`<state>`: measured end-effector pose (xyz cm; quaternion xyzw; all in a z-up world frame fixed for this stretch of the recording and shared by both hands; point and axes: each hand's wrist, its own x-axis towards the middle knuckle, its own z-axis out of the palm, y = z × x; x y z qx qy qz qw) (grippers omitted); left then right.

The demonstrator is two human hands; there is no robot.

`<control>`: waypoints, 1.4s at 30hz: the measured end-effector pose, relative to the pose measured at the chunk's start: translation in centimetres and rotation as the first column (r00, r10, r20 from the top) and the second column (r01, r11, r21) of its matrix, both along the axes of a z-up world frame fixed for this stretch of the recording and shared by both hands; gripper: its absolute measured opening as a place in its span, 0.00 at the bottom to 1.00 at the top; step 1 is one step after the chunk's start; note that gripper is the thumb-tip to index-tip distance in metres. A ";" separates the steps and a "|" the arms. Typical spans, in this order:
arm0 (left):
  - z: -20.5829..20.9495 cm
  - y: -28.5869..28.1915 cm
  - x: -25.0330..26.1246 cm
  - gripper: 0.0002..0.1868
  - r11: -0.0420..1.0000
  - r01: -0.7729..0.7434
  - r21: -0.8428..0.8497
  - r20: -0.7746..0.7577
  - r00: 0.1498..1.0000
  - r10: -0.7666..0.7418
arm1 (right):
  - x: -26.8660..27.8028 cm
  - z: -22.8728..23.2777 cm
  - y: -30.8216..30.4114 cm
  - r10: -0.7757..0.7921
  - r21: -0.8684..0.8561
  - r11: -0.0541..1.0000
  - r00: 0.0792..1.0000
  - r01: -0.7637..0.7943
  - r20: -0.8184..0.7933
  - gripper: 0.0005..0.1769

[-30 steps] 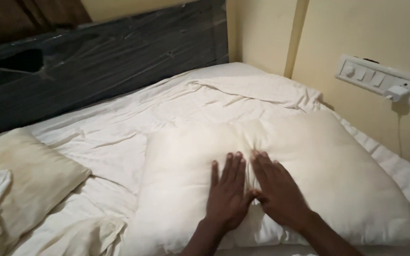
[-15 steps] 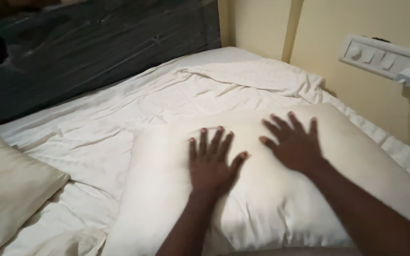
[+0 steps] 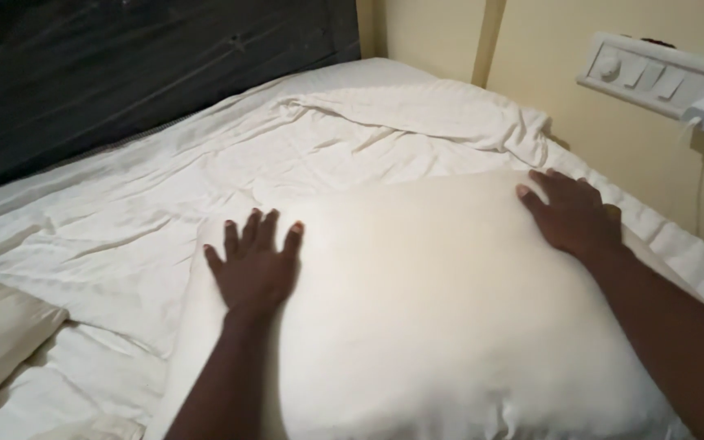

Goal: Putting a pillowcase onto a pillow on a bed.

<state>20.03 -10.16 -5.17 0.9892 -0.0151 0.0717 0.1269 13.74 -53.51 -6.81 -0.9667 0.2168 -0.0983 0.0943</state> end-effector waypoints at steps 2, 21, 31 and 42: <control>-0.1 1.1 0.4 0.39 0.999 -0.032 -0.039 0.017 0.999 0.033 | 0.2 0.4 -0.5 -0.057 0.108 0.992 0.998 0.061 -0.036 0.36; -2.0 0.7 4.7 0.36 0.997 -0.046 -0.056 0.006 0.999 0.046 | 4.3 -1.7 0.3 -0.033 0.005 0.999 0.999 0.033 0.041 0.33; -3.2 -12.2 -1.8 0.27 0.903 0.430 -0.013 0.236 0.878 -0.415 | 2.0 -2.8 16.7 0.559 -0.262 0.824 0.795 -0.502 0.235 0.24; -3.5 -10.0 -9.7 0.32 0.899 0.437 0.028 0.365 0.833 -0.416 | -5.9 -1.1 18.0 0.635 -0.437 0.758 0.702 -0.485 0.322 0.28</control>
